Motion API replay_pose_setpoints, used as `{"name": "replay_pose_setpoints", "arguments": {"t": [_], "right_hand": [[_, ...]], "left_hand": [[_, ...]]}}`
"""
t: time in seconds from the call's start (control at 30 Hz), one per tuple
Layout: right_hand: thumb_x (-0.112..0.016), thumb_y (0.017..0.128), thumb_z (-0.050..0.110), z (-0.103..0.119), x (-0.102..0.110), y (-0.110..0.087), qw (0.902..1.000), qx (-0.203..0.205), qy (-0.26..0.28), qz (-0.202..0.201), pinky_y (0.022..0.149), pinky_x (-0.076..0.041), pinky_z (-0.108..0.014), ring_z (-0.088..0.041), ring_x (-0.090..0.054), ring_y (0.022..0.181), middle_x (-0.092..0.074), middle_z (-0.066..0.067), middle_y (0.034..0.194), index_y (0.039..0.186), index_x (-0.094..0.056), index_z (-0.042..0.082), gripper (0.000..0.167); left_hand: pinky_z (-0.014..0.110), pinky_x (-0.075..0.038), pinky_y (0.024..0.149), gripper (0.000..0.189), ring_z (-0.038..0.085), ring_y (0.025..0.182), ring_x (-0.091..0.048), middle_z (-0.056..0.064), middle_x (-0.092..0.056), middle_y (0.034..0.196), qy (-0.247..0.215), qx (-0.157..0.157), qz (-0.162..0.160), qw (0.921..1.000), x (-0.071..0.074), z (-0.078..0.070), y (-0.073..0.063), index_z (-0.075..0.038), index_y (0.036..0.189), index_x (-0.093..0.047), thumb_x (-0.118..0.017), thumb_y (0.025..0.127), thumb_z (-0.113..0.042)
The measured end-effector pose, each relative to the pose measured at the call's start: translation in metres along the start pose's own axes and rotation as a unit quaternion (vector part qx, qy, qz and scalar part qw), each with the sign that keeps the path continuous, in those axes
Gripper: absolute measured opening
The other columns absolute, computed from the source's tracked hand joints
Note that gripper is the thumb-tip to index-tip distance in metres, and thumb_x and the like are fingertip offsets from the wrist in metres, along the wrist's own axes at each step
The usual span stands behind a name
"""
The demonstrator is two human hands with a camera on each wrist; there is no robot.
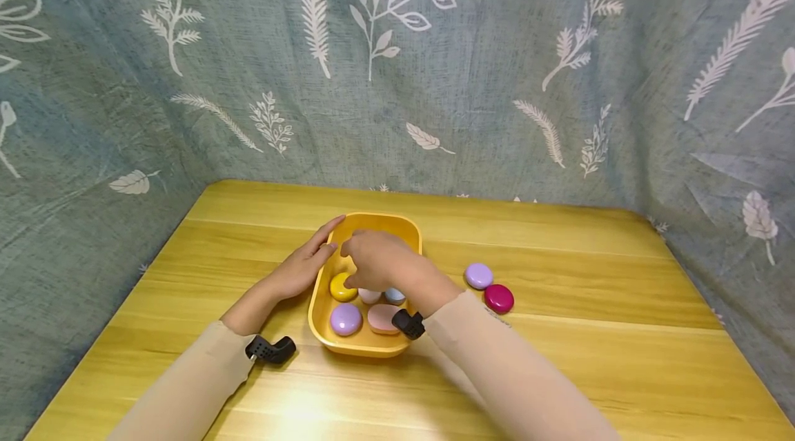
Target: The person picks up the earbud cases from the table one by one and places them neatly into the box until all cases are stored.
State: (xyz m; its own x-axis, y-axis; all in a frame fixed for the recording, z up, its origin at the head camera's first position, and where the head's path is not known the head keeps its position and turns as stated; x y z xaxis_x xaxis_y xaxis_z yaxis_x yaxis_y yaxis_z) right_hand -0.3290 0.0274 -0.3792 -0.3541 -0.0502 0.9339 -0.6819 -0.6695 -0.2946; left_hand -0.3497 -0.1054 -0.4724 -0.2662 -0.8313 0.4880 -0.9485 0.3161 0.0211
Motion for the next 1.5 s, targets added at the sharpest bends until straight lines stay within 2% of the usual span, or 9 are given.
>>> {"name": "replay_pose_setpoints", "arguments": {"t": [0.47, 0.7, 0.87, 1.2, 1.5], "right_hand": [[-0.077, 0.095, 0.035, -0.017, 0.011, -0.025, 0.9993, 0.001, 0.012, -0.036, 0.102, -0.054, -0.045, -0.027, -0.066, 0.116, -0.062, -0.009, 0.137, 0.144, -0.062, 0.013, 0.056], [-0.078, 0.094, 0.036, -0.027, 0.017, -0.041, 0.9985, -0.002, 0.012, -0.054, 0.104, -0.053, -0.047, -0.028, -0.066, 0.117, -0.061, -0.010, 0.139, 0.143, -0.062, 0.011, 0.057], [-0.078, 0.094, 0.035, -0.036, 0.019, -0.050, 0.9976, -0.004, 0.021, -0.066, 0.100, -0.055, -0.046, -0.026, -0.066, 0.113, -0.061, -0.009, 0.137, 0.141, -0.064, 0.012, 0.055], [-0.080, 0.093, 0.032, -0.048, 0.022, -0.066, 0.9951, 0.000, 0.035, -0.093, 0.092, -0.057, -0.044, -0.026, -0.068, 0.110, -0.063, -0.009, 0.128, 0.139, -0.065, 0.012, 0.052], [-0.078, 0.094, 0.031, -0.057, 0.021, -0.080, 0.9926, -0.008, 0.039, -0.115, 0.092, -0.057, -0.046, -0.029, -0.068, 0.111, -0.064, -0.013, 0.129, 0.139, -0.066, 0.011, 0.051]], "left_hand": [[0.062, -0.024, 0.126, 0.053, 0.033, 0.159, -0.025, 0.001, -0.022, 0.173, -0.013, 0.003, -0.001, 0.9999, -0.003, 0.001, 0.001, -0.049, 0.163, -0.018, -0.035, 0.113, -0.042], [0.058, -0.022, 0.128, 0.052, 0.030, 0.159, -0.023, -0.002, -0.021, 0.173, -0.006, 0.008, -0.010, 0.9999, -0.004, 0.001, -0.001, -0.050, 0.162, -0.020, -0.035, 0.113, -0.040], [0.057, -0.021, 0.128, 0.052, 0.030, 0.159, -0.023, -0.001, -0.022, 0.173, -0.004, 0.010, -0.011, 0.9999, -0.006, 0.001, -0.004, -0.052, 0.162, -0.019, -0.035, 0.113, -0.040], [0.056, -0.021, 0.128, 0.052, 0.031, 0.159, -0.023, 0.002, -0.022, 0.173, -0.001, 0.005, -0.010, 0.9999, -0.003, 0.001, -0.007, -0.050, 0.162, -0.019, -0.035, 0.113, -0.039], [0.057, -0.024, 0.127, 0.054, 0.031, 0.158, -0.026, 0.005, -0.025, 0.172, 0.002, -0.002, -0.007, 1.0000, -0.003, 0.001, -0.012, -0.045, 0.164, -0.020, -0.035, 0.113, -0.042]]}}
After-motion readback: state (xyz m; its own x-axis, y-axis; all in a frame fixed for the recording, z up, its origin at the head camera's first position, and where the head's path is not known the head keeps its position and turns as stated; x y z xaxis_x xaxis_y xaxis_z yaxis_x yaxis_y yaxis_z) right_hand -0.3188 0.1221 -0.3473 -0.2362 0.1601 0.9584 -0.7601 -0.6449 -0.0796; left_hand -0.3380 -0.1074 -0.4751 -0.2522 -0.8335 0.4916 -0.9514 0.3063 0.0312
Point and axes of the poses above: each hand's wrist, its own y-axis towards the middle knuckle, its own x-axis out of the back of the hand, z = x × y, the point moved 7 cm from there along y, towards the middle knuckle
